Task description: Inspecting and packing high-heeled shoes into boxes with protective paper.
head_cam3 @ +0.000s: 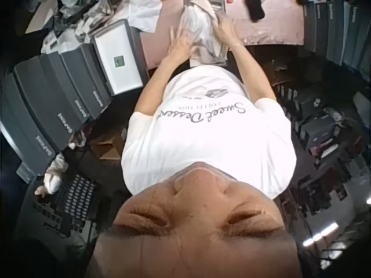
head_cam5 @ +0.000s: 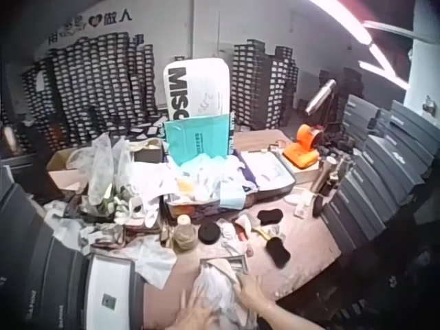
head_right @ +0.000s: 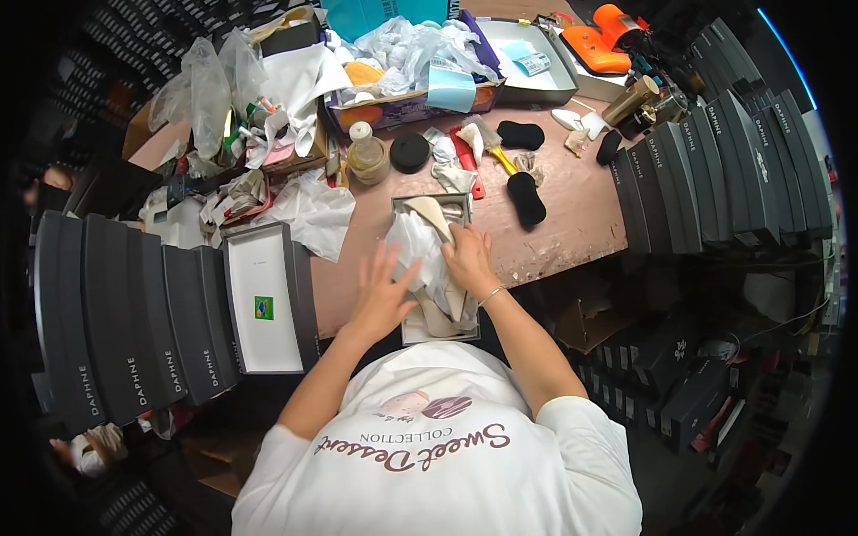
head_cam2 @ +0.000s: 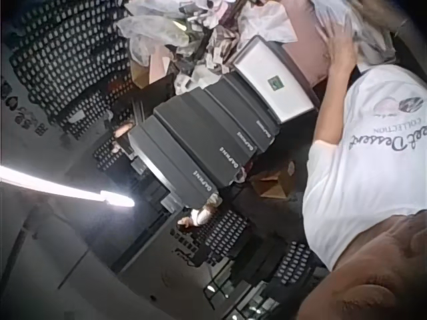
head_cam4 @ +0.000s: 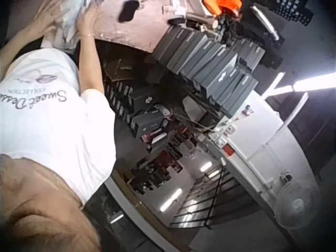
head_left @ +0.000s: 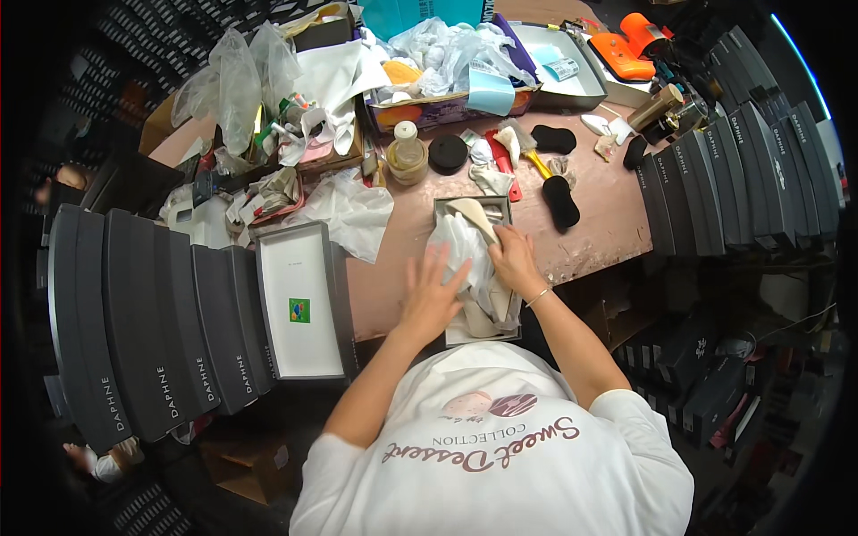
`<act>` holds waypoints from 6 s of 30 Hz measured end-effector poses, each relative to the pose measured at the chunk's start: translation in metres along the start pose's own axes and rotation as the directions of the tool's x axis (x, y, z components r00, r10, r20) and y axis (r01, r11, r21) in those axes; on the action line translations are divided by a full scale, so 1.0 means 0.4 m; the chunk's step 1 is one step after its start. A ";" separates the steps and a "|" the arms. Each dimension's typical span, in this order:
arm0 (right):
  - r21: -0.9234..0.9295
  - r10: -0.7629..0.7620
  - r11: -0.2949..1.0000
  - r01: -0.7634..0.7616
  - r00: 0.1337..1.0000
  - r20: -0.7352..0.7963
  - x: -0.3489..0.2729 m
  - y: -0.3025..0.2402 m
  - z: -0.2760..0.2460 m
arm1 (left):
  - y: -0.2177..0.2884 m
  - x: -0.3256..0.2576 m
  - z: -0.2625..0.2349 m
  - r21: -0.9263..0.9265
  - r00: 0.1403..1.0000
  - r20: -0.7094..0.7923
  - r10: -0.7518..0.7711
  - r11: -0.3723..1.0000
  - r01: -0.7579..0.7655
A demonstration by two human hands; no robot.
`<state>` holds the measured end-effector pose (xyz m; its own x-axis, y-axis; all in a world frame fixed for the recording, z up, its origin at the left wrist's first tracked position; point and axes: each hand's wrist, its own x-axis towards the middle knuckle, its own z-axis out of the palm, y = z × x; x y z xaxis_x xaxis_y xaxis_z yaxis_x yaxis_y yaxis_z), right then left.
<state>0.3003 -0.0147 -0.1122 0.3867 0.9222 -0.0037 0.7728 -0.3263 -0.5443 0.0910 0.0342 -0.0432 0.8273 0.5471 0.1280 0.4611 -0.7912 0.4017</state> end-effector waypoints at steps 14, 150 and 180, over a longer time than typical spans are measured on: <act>0.657 0.238 0.732 -0.180 0.971 0.001 -0.078 0.040 -0.200 | -0.362 -0.010 -0.120 0.122 0.920 -0.167 -0.354 0.919 0.375; 0.469 0.290 0.873 -0.137 0.918 -0.272 0.638 0.215 -0.009 | -0.034 0.090 0.075 -0.574 0.627 0.732 -0.267 -0.737 0.357; 0.498 -0.224 0.866 -0.048 0.853 0.471 -0.010 -0.265 -0.022 | -0.123 0.028 0.102 -0.875 0.712 0.422 -0.561 -0.456 0.159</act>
<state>0.2214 0.0143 -0.0471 -0.0800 0.9576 -0.2768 0.3995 -0.2236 -0.8890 0.0906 0.0682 -0.0985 0.4660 0.7182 -0.5167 -0.3596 0.6874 0.6310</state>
